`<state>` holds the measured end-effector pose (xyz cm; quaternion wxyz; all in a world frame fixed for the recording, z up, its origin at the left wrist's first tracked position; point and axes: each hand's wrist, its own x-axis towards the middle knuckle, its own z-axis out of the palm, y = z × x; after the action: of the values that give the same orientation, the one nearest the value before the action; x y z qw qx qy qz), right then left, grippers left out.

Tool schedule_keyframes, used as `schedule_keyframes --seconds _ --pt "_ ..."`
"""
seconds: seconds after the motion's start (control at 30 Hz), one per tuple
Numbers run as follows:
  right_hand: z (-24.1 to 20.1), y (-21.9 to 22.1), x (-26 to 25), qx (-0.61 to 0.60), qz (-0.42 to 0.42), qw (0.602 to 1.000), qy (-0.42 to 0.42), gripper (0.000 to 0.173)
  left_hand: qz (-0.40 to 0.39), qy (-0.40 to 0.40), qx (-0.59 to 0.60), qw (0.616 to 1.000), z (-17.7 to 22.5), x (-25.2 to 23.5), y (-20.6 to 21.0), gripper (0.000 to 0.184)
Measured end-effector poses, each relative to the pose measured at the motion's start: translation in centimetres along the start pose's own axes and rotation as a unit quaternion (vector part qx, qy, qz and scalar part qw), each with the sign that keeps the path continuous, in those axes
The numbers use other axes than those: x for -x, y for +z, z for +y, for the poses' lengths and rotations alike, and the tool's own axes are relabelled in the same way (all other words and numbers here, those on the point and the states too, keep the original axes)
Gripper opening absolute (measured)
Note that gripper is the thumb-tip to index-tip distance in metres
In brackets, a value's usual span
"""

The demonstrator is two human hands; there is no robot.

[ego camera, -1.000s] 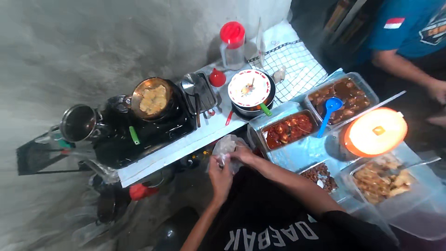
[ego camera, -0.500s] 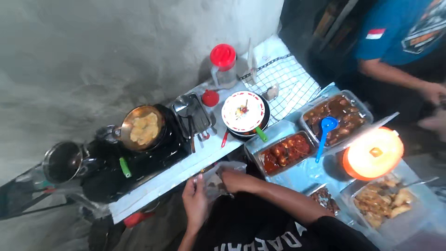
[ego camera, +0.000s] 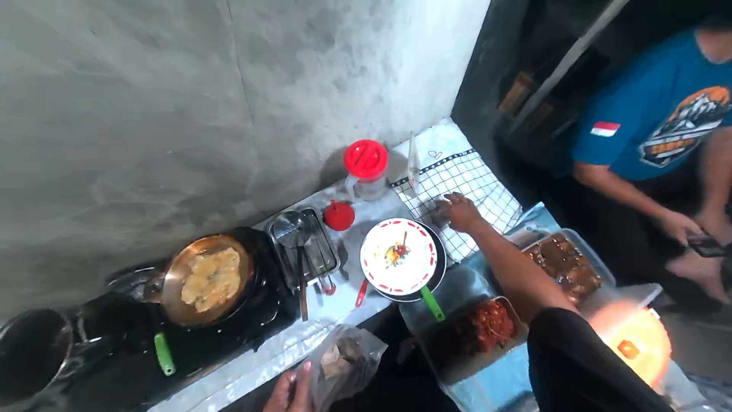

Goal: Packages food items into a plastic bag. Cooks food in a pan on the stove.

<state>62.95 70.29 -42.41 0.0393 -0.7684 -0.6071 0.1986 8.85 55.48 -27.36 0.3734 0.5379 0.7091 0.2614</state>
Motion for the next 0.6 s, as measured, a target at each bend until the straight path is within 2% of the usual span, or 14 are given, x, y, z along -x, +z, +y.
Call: schedule_keyframes --seconds 0.07,0.13,0.2,0.27,0.33,0.4,0.47,0.53,0.6 --pt "0.2 2.6 -2.0 0.07 -0.047 0.996 -0.039 0.072 0.019 -0.01 -0.02 1.0 0.2 -0.6 -0.1 0.029" --pt "0.4 3.6 -2.9 0.097 -0.061 0.993 -0.039 0.05 0.04 -0.021 -0.032 0.998 0.7 -0.9 0.2 0.03" --pt "0.7 3.9 -3.0 0.092 -0.075 0.993 -0.004 0.037 0.064 -0.039 -0.036 0.996 1.6 -0.9 0.5 0.03" --pt "0.3 3.4 -2.4 0.072 -0.098 0.992 0.041 0.037 0.083 -0.079 -0.022 0.993 2.0 -0.5 0.4 0.027" --pt "0.0 1.5 -0.9 -0.004 -0.078 0.994 0.08 0.046 0.089 -0.109 0.027 0.99 1.9 -0.6 0.3 0.023" --pt "-0.8 -1.0 2.2 -0.117 -0.015 0.987 0.109 0.055 0.081 -0.129 0.071 0.986 1.7 -0.3 0.0 0.021" --pt "-2.9 -4.1 7.0 -0.242 0.087 0.958 0.126 0.061 0.065 -0.13 0.094 0.985 1.6 0.1 -0.2 0.022" --pt "-6.0 -7.1 13.1 -0.343 0.198 0.911 0.113 0.064 0.049 -0.113 0.112 0.986 1.5 0.7 -0.5 0.022" --pt "-9.6 -8.3 19.4 -0.45 0.323 0.83 0.07 0.062 0.036 -0.09 0.139 0.986 1.2 1.6 -0.7 0.022"
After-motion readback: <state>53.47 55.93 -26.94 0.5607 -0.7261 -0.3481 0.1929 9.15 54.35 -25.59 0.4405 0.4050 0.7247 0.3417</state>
